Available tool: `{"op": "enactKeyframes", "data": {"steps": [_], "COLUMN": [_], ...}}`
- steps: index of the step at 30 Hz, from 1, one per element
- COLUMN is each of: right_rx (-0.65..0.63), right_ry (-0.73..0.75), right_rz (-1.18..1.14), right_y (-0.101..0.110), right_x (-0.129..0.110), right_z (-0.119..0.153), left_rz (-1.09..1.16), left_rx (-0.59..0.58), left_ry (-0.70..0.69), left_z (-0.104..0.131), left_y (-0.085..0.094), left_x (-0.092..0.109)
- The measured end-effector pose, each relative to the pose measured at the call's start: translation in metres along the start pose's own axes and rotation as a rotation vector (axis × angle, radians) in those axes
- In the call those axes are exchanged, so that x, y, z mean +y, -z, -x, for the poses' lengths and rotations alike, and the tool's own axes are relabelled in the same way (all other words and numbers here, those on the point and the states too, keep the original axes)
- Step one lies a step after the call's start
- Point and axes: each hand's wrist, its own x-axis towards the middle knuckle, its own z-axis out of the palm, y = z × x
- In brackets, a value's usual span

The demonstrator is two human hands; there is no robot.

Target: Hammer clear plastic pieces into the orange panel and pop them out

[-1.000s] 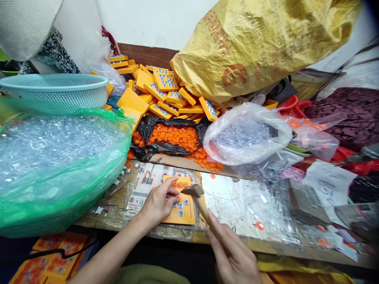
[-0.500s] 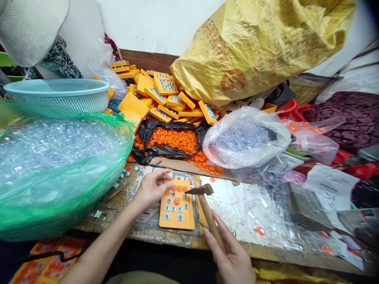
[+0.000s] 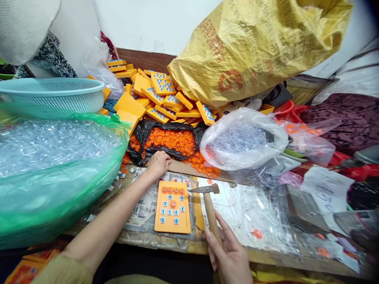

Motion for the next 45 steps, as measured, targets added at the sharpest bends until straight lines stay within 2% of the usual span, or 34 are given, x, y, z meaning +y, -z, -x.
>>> {"op": "enactKeyframes", "data": {"steps": [5, 10, 12, 15, 18, 21, 24, 26, 29, 34, 37, 40, 45], "right_rx": [-0.012, -0.017, -0.018, -0.03, -0.047, -0.113, -0.174, -0.181, -0.201, -0.365, -0.351, -0.282, -0.368], "right_ry": [-0.009, -0.019, -0.011, -0.005, 0.053, 0.28, 0.533, 0.657, 0.74, 0.781, 0.788, 0.809, 0.802], "right_rz": [0.012, -0.015, -0.007, 0.008, 0.099, 0.315, 0.474, 0.533, 0.606, 0.735, 0.761, 0.754, 0.821], "right_y": [0.001, 0.001, 0.0, 0.002, 0.008, 0.018, 0.026, 0.029, 0.031, 0.033, 0.035, 0.038, 0.04], "right_x": [0.0, 0.0, 0.0, 0.001, 0.004, 0.005, 0.002, -0.001, -0.004, -0.005, -0.006, -0.008, -0.008], "right_z": [0.0, 0.001, 0.001, 0.001, 0.001, 0.001, 0.005, 0.01, 0.017, 0.016, 0.013, 0.013, 0.013], "left_rz": [0.008, 0.025, 0.048, 0.092, 0.262, 0.399, 0.359, 0.346, 0.382, 0.506, 0.526, 0.526, 0.533], "left_rx": [-0.072, -0.063, -0.058, -0.031, 0.031, 0.024, -0.016, -0.026, -0.015, 0.038, 0.111, 0.169, 0.127], "left_ry": [-0.006, -0.043, -0.079, -0.125, -0.224, -0.311, -0.284, -0.261, -0.233, -0.175, -0.151, -0.162, -0.147], "left_z": [0.002, -0.003, 0.003, 0.032, 0.08, 0.124, 0.144, 0.147, 0.146, 0.151, 0.154, 0.154, 0.152], "left_y": [0.007, 0.005, 0.007, 0.014, 0.021, 0.02, 0.012, 0.007, 0.002, -0.005, -0.011, -0.016, -0.016], "left_x": [0.004, -0.002, -0.002, 0.007, 0.024, 0.039, 0.045, 0.044, 0.041, 0.039, 0.038, 0.038, 0.037]}}
